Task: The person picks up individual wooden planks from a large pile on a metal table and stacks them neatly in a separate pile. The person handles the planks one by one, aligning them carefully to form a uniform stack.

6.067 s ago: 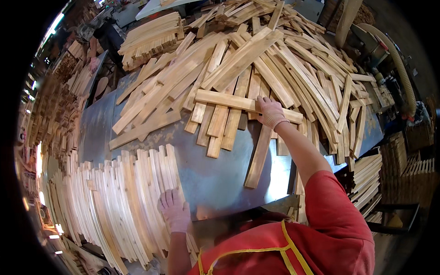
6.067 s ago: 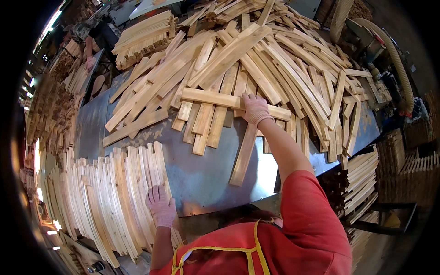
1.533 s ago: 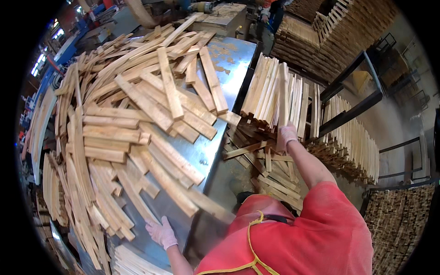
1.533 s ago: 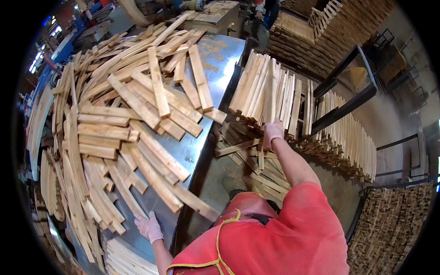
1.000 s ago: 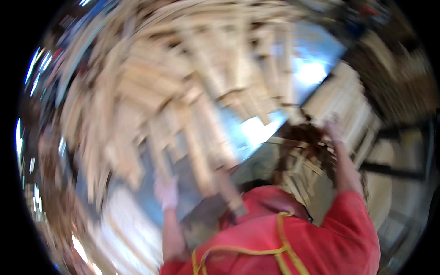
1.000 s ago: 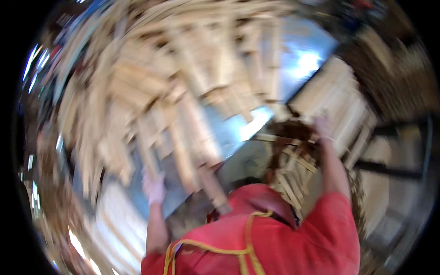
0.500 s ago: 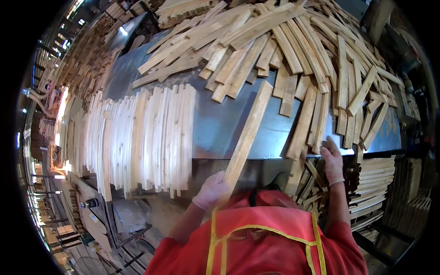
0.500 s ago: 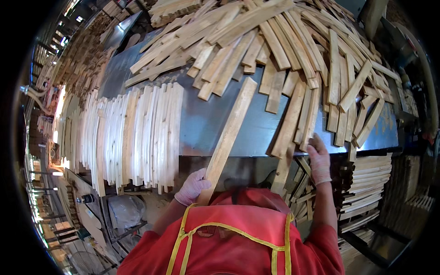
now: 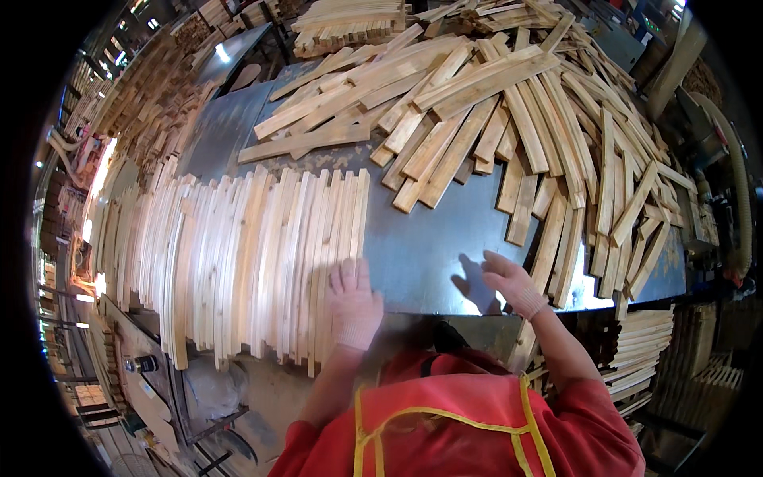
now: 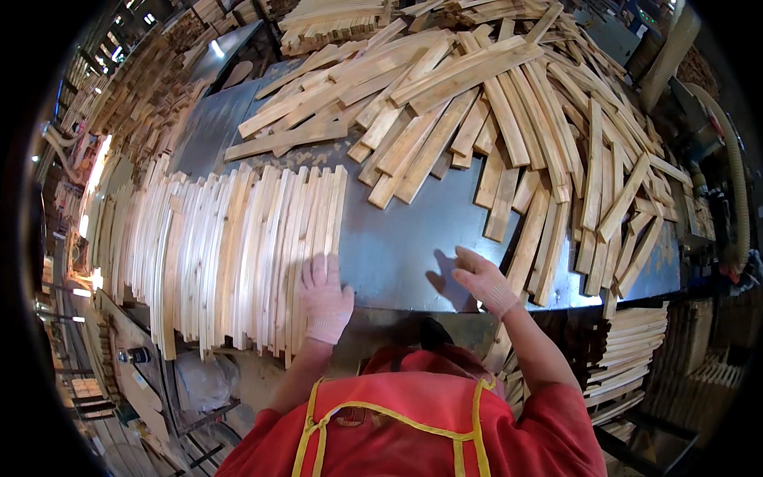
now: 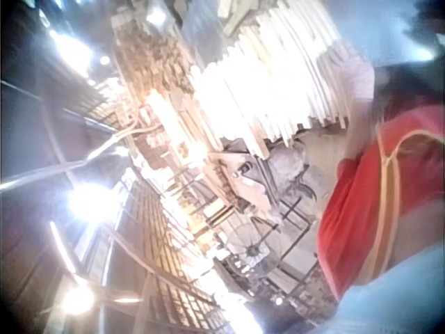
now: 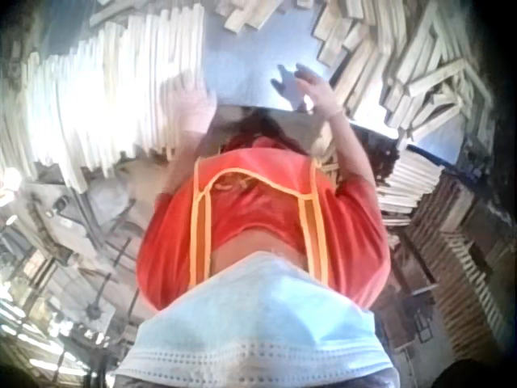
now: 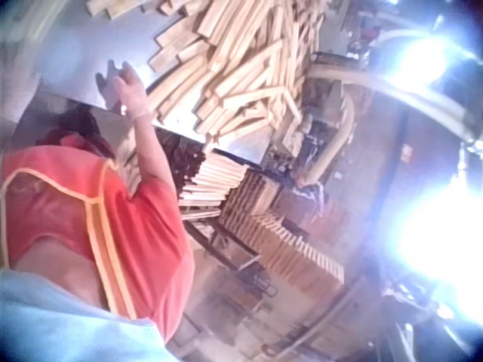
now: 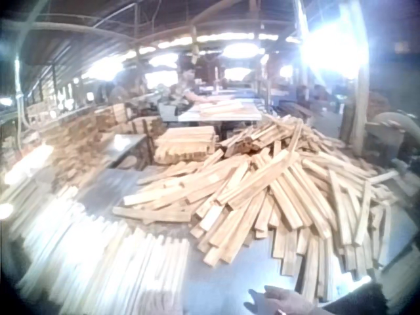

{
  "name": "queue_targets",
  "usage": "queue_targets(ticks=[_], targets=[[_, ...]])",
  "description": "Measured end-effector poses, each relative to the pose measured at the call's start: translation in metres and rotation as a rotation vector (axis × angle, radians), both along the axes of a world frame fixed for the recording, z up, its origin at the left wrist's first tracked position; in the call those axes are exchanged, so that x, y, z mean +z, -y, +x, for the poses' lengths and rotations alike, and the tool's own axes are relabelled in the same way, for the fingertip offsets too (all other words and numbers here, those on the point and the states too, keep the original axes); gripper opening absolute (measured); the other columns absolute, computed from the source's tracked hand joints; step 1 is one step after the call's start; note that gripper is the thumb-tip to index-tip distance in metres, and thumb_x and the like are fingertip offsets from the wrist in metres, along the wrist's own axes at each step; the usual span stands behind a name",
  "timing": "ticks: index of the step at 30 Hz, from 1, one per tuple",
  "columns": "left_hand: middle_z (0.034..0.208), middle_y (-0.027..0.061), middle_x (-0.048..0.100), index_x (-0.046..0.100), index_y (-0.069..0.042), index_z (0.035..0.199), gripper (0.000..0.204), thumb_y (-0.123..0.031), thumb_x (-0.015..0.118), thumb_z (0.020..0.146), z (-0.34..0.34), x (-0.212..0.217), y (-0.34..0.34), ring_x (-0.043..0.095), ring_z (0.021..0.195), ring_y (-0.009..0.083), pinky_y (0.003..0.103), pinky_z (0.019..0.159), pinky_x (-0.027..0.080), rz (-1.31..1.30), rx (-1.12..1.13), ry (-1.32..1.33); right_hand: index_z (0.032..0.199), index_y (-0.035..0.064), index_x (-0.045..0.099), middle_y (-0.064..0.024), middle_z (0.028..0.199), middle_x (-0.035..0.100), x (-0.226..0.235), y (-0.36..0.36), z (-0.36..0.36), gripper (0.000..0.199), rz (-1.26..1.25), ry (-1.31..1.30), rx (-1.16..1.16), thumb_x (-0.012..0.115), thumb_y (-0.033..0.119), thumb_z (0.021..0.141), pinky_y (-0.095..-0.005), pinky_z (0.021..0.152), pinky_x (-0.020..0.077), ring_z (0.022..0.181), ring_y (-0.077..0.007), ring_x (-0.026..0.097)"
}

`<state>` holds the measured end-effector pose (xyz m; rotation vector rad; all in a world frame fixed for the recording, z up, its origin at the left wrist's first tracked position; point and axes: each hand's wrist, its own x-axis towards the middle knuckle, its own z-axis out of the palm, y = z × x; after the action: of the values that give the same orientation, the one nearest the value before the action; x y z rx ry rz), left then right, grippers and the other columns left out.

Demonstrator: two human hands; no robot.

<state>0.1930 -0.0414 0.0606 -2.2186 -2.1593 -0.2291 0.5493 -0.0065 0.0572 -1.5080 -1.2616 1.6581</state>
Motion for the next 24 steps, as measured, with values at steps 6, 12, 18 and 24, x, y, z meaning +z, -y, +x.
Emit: queue_targets(ticks=[6, 12, 18, 24], targets=[[0.156, 0.0226, 0.047, 0.047, -0.002, 0.155, 0.081, -0.050, 0.070, 0.093, 0.051, -0.008, -0.186, 0.045, 0.145, 0.0401, 0.048, 0.121, 0.039, 0.009, -0.165, 0.387, 0.150, -0.0063, 0.053, -0.0170, 0.131, 0.070, -0.069, -0.135, -0.058, 0.064, 0.064, -0.135, -0.227, 0.072, 0.021, 0.096, -0.0317, 0.104, 0.0494, 0.120, -0.0247, 0.065], [0.155, 0.0276, 0.050, 0.047, 0.000, 0.153, 0.084, -0.058, 0.067, 0.095, 0.082, -0.045, -0.289, 0.052, 0.140, 0.0429, 0.046, 0.117, 0.043, -0.239, 0.295, 0.391, 0.130, -0.0018, 0.061, -0.0129, 0.114, 0.070, -0.081, -0.204, -0.105, 0.051, -0.107, -0.487, -0.542, 0.077, 0.024, 0.089, -0.0365, 0.084, 0.0537, 0.094, -0.0220, 0.066], [0.124, 0.0283, 0.069, 0.061, -0.002, 0.131, 0.062, -0.042, 0.080, 0.088, 0.144, 0.003, -0.221, 0.068, 0.118, 0.0423, 0.049, 0.100, 0.054, -0.760, 0.183, 0.700, 0.148, -0.0038, 0.049, -0.0140, 0.110, 0.070, -0.047, -0.146, -0.055, 0.069, -0.098, -0.256, -0.722, 0.076, 0.017, 0.088, -0.0366, 0.081, 0.0545, 0.095, -0.0190, 0.065], [0.114, 0.0236, 0.073, 0.064, -0.004, 0.125, 0.051, -0.032, 0.077, 0.085, 0.175, -0.017, -0.086, 0.071, 0.107, 0.0412, 0.049, 0.097, 0.054, -0.782, 0.102, 0.827, 0.162, -0.0014, 0.041, -0.0041, 0.096, 0.068, -0.011, -0.023, 0.006, 0.076, -0.080, 0.141, -0.302, 0.063, -0.004, 0.090, -0.0263, 0.080, 0.0529, 0.084, -0.0120, 0.062]])
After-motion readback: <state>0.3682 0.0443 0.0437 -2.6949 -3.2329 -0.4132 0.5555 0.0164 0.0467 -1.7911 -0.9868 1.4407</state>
